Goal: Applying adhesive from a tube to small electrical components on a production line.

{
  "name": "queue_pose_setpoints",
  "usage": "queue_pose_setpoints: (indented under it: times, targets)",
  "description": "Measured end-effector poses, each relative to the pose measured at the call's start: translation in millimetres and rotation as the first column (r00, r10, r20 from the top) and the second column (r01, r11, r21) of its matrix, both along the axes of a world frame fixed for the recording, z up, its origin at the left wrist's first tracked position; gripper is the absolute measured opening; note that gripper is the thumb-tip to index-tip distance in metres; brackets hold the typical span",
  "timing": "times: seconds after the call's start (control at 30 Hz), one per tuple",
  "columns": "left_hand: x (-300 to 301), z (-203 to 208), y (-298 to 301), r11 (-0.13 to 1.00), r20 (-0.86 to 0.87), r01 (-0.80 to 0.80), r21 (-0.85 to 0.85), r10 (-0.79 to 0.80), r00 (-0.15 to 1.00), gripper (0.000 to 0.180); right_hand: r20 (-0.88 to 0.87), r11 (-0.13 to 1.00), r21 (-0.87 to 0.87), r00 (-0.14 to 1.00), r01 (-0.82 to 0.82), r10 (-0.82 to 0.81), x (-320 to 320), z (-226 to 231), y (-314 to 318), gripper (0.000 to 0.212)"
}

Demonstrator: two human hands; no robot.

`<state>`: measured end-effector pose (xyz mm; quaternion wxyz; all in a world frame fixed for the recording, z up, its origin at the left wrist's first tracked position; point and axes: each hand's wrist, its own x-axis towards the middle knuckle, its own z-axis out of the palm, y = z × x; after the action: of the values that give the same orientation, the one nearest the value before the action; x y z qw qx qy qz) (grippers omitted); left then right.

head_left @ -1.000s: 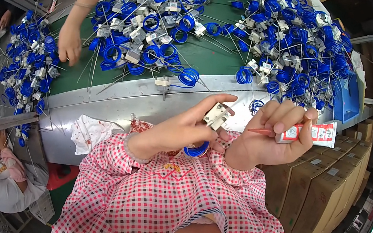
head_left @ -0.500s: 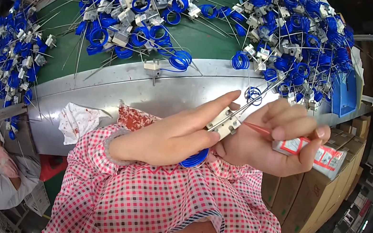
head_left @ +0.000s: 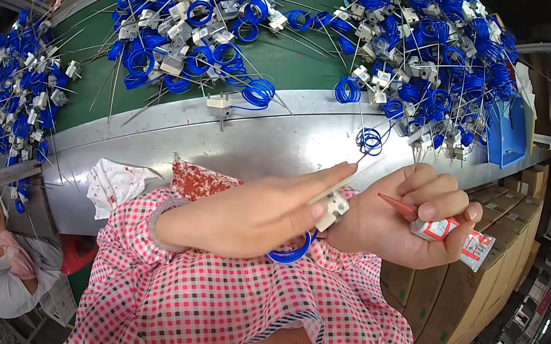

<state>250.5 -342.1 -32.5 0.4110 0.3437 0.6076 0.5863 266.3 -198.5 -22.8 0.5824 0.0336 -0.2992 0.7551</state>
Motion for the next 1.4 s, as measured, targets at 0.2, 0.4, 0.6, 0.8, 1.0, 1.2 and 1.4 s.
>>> queue_pose_setpoints:
  times: [0.2,0.4,0.6,0.8,1.0,1.2,1.4]
  targets:
    - [1,-10,1,0.975,0.737,-0.155,0.159,-0.013,0.675,0.048,-0.056,0.996,0.090,0.998,-0.018,0.023,2,0,-1,0.019]
    - [1,-11,-4,0.963,0.783,-0.240,0.124,0.054,0.620,0.043,-0.033,0.970,0.216,0.992,-0.114,0.124,6,-2,-1,0.021]
    - [-4,-8,-11,0.967,0.660,-0.202,0.157,0.050,0.749,0.038,-0.028,0.919,0.322,0.968,-0.226,0.248,2,0,-9,0.020]
    - [-6,-11,-10,0.982,0.424,-0.160,0.098,0.104,0.900,0.033,0.010,0.901,0.352,0.964,-0.254,0.267,-3,3,-16,0.016]
    - [-3,-20,-12,0.982,0.588,-0.153,0.111,0.059,0.807,0.034,-0.009,0.961,0.218,0.984,-0.169,0.175,-3,4,-17,0.015]
    - [5,-18,-14,0.930,0.617,-0.310,0.196,0.129,0.776,0.043,0.015,0.937,0.286,0.978,-0.202,0.206,2,-3,-9,0.022]
    - [-5,-8,-21,0.960,0.747,-0.201,0.194,-0.012,0.664,0.043,-0.019,0.961,0.220,0.984,-0.169,0.177,1,-3,-9,0.022]
